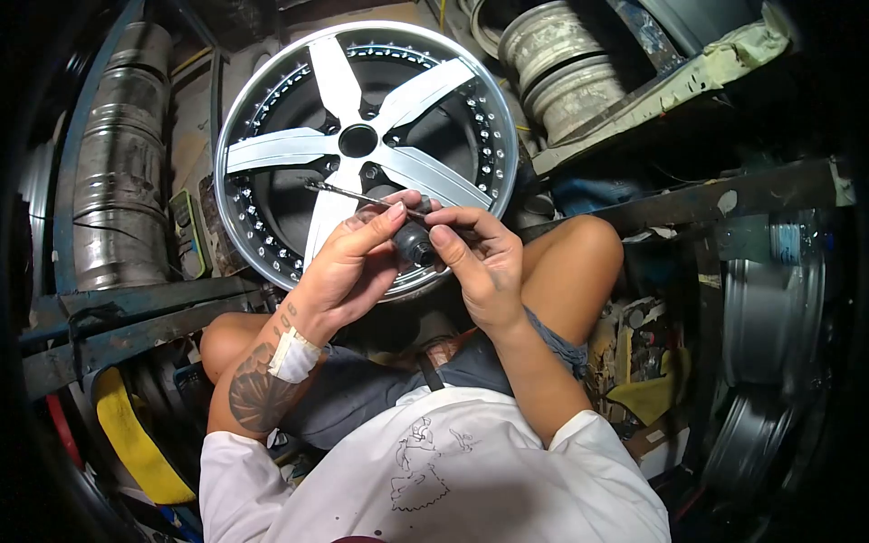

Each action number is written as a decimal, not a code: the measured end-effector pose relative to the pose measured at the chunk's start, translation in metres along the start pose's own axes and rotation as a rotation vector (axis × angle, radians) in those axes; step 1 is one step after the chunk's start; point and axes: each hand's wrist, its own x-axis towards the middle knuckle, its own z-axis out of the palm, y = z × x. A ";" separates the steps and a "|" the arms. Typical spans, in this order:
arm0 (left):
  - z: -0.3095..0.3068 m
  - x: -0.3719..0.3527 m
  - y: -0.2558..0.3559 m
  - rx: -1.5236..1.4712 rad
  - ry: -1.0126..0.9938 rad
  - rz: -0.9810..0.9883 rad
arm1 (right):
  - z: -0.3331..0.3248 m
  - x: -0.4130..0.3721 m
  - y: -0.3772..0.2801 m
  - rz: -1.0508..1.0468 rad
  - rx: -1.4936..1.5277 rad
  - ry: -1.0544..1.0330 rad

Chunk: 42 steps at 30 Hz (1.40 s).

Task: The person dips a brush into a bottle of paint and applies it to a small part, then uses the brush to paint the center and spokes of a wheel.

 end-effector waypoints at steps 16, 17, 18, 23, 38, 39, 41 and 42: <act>-0.021 0.008 -0.008 -0.021 0.056 -0.054 | -0.040 0.146 -0.022 -0.233 0.031 -0.030; -0.022 0.010 -0.008 -0.007 0.060 -0.061 | -0.044 0.161 -0.025 -0.242 0.003 -0.044; -0.023 0.011 -0.008 0.006 0.062 -0.068 | -0.049 0.175 -0.025 -0.223 0.059 -0.037; -0.027 0.017 -0.008 -0.006 0.087 -0.128 | -0.061 0.208 -0.009 -0.126 0.240 0.064; -0.033 0.041 0.008 0.006 0.159 -0.215 | -0.063 0.214 0.036 0.204 0.205 0.047; -0.031 0.043 0.013 0.042 0.160 -0.230 | -0.063 0.214 0.038 0.230 0.205 0.042; -0.027 0.048 0.025 0.107 0.161 -0.256 | -0.060 0.211 0.044 0.286 0.202 0.028; -0.029 0.051 0.027 0.100 0.142 -0.244 | -0.056 0.208 0.047 0.296 0.195 0.053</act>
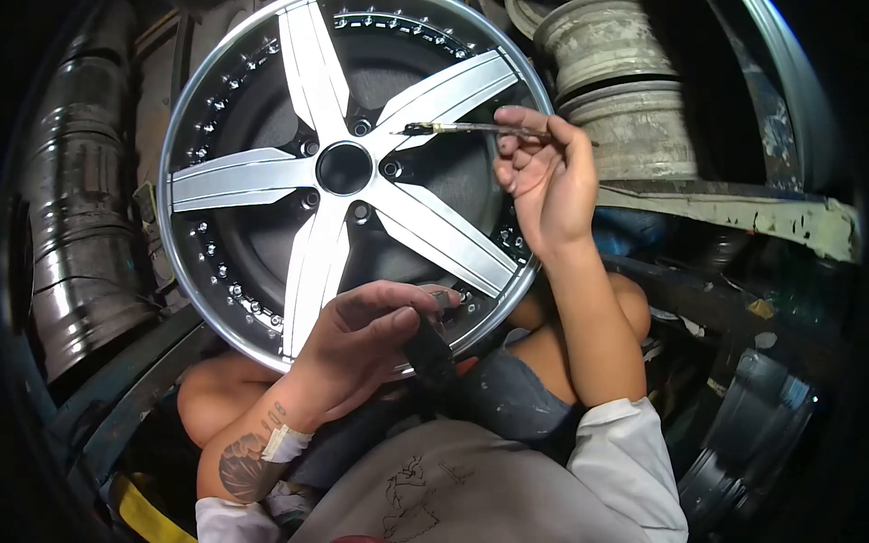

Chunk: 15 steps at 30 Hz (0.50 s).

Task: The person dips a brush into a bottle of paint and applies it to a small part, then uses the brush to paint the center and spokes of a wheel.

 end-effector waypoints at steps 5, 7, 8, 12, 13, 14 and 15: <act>-0.007 0.014 0.000 -0.049 0.032 0.096 | 0.001 -0.009 0.027 0.048 -0.094 0.053; -0.010 0.016 -0.005 -0.054 0.040 0.071 | 0.002 -0.011 0.038 0.036 -0.097 0.068; -0.011 0.016 -0.007 -0.055 0.054 0.037 | 0.002 -0.012 0.041 0.073 -0.040 0.055; -0.012 0.015 -0.009 -0.061 0.055 -0.048 | 0.009 -0.018 0.049 0.079 0.014 0.015; -0.013 0.016 -0.008 -0.067 0.046 -0.056 | 0.009 -0.018 0.050 0.083 0.009 0.010; -0.013 0.016 -0.006 -0.085 0.041 -0.048 | 0.011 -0.018 0.051 0.083 0.008 0.007; -0.013 0.016 -0.004 -0.103 0.038 -0.040 | 0.011 -0.018 0.052 0.083 0.008 0.003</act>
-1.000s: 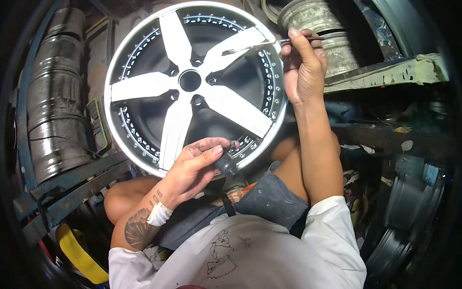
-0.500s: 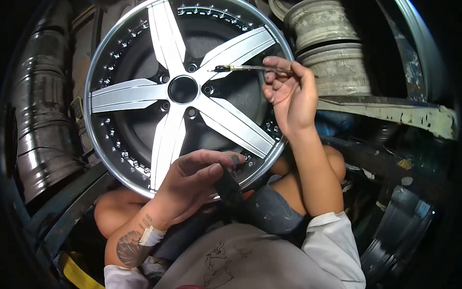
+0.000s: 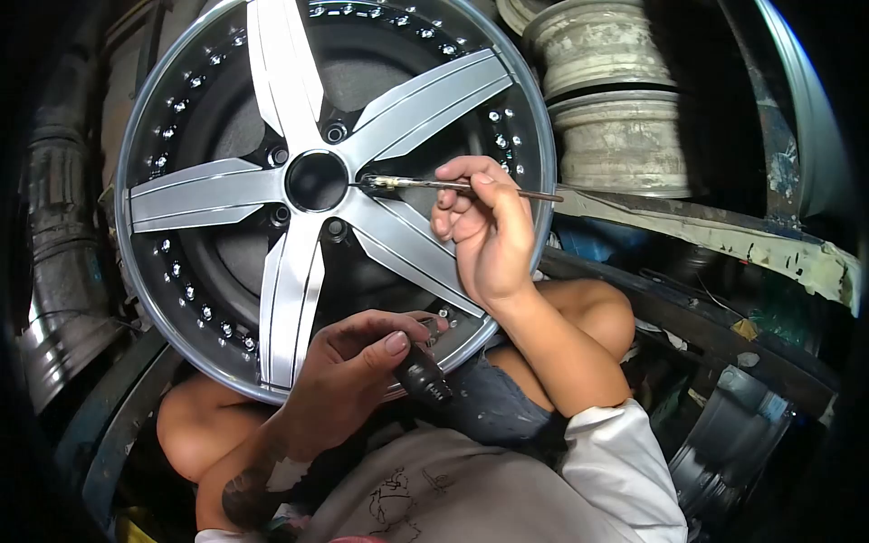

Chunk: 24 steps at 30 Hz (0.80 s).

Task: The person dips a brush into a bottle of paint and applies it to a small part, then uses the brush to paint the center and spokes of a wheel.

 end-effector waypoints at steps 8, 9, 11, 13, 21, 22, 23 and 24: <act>0.005 -0.001 0.004 -0.031 -0.017 0.063 | -0.003 0.043 -0.026 -0.216 -0.088 -0.136; 0.006 -0.002 0.005 -0.020 -0.017 0.047 | -0.006 0.053 -0.033 -0.263 -0.179 -0.207; 0.008 -0.003 0.007 -0.016 -0.021 0.029 | -0.011 0.069 -0.046 -0.247 -0.334 -0.374; 0.009 -0.003 0.008 -0.032 -0.024 0.029 | -0.008 0.078 -0.056 -0.224 -0.529 -0.487; 0.010 -0.006 0.002 -0.023 -0.062 0.051 | 0.010 0.096 -0.068 -0.156 -1.035 -0.741; 0.011 -0.007 0.003 -0.020 -0.056 0.052 | 0.011 0.097 -0.065 -0.150 -1.045 -0.757; 0.011 -0.008 0.004 -0.026 -0.054 0.044 | 0.012 0.098 -0.064 -0.127 -1.065 -0.729; 0.011 -0.009 0.005 -0.032 -0.051 0.037 | 0.012 0.099 -0.064 -0.128 -1.081 -0.726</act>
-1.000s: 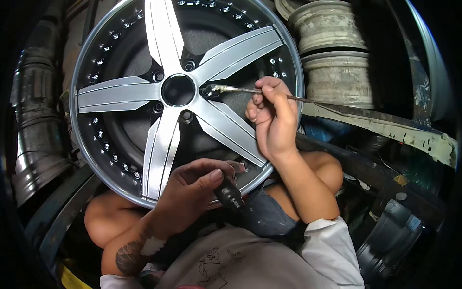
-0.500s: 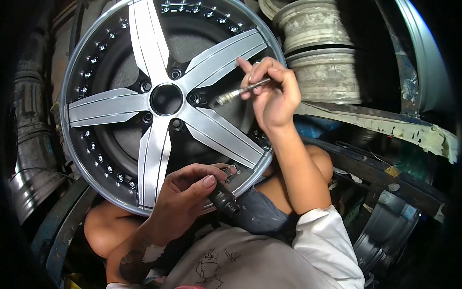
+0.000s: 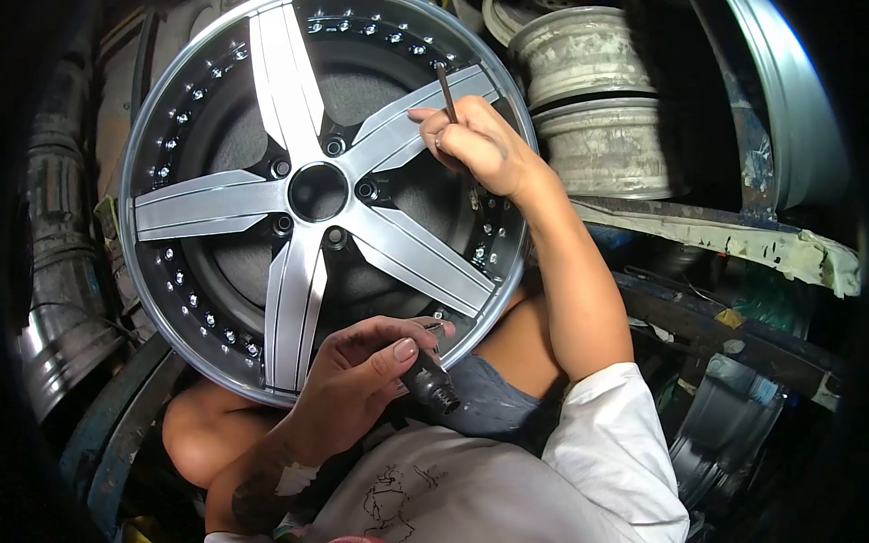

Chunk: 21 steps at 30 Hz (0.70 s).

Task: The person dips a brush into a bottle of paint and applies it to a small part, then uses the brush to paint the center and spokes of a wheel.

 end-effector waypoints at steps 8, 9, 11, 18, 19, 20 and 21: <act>-0.002 -0.003 0.003 -0.036 0.000 0.007 | 0.002 -0.007 0.013 0.008 -0.065 0.009; -0.003 -0.002 0.001 -0.022 -0.004 0.017 | 0.003 -0.008 0.013 0.015 -0.079 0.013; -0.004 -0.002 -0.001 -0.007 -0.013 0.028 | 0.003 -0.010 0.010 0.029 -0.109 0.025; 0.000 -0.004 -0.001 0.001 -0.015 0.027 | 0.001 -0.009 0.015 -0.143 0.032 0.181; 0.001 -0.004 0.000 -0.001 -0.014 0.018 | 0.006 -0.007 0.015 -0.134 0.003 0.194; 0.002 -0.003 0.000 0.004 -0.019 0.018 | 0.010 -0.005 0.016 -0.125 -0.027 0.207; 0.002 -0.002 0.000 0.010 -0.023 0.017 | 0.014 -0.002 0.015 -0.149 -0.092 0.196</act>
